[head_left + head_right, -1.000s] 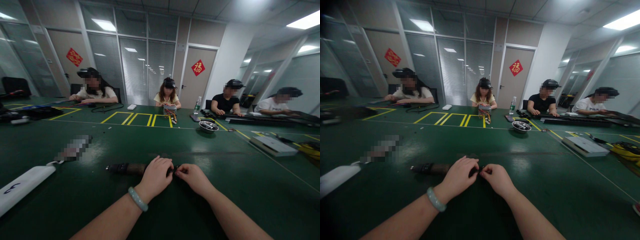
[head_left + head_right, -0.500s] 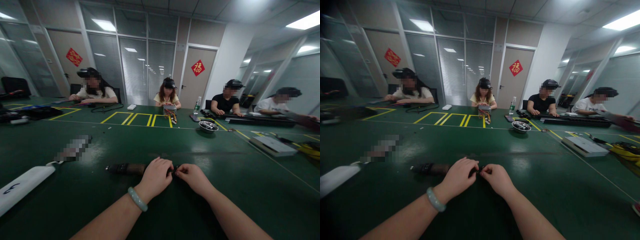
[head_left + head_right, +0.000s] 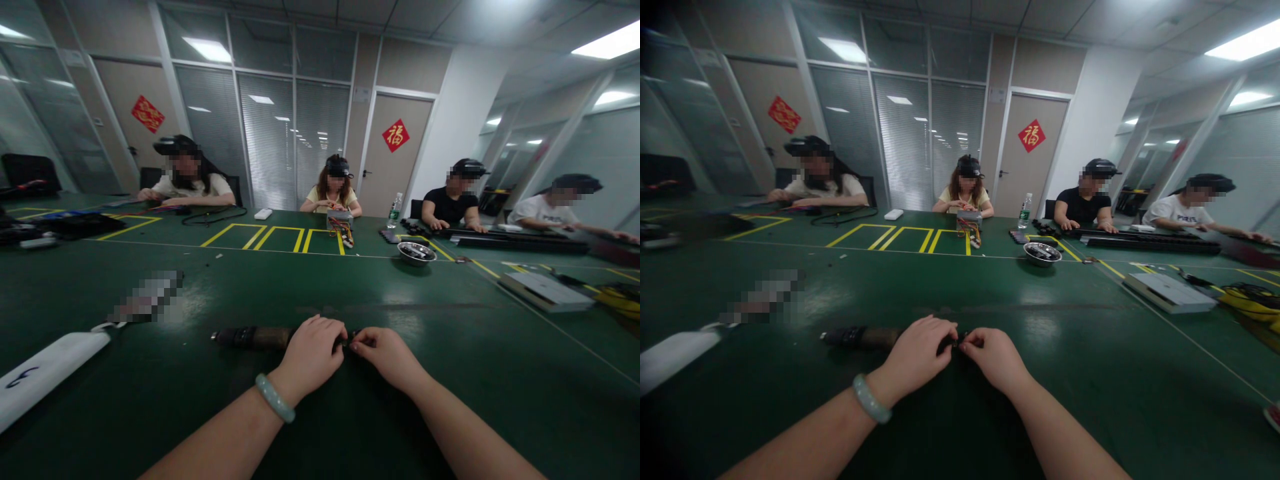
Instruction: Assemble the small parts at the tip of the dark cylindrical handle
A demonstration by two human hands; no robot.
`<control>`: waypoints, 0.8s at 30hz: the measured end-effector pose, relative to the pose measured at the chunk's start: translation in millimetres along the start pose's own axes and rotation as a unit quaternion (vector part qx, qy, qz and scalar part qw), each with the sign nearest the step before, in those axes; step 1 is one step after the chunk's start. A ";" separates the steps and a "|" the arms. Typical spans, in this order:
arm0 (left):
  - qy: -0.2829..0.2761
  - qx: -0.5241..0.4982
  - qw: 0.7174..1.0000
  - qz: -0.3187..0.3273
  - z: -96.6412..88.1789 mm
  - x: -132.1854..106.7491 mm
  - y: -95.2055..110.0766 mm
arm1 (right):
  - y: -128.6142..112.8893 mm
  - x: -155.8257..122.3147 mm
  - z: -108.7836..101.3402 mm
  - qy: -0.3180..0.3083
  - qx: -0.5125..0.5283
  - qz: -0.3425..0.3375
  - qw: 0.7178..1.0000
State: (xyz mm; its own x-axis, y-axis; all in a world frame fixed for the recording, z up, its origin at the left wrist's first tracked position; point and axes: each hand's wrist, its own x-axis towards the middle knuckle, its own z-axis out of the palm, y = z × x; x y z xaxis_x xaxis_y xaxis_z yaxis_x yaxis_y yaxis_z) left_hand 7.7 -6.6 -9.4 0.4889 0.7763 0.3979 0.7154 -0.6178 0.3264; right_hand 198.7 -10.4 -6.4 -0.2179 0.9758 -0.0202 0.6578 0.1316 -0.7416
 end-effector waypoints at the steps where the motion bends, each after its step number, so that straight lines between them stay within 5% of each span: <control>1: 0.000 0.001 1.000 0.001 -0.2 0.0 0.0 | -0.4 -0.2 -0.1 0.000 0.002 0.002 1.000; 24: -0.013 -0.001 1.000 -0.010 -5.0 0.7 3.0 | 4.0 1.0 0.0 0.011 0.023 -0.003 1.000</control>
State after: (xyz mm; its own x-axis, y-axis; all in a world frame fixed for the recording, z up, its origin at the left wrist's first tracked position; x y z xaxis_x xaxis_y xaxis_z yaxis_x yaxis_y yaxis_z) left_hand 7.6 -8.5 -3.8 0.4869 0.7921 0.3681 0.7249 -0.6016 0.3357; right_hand 201.1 -8.9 -9.4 -0.2051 0.9787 -0.0010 0.6226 0.1296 -0.7717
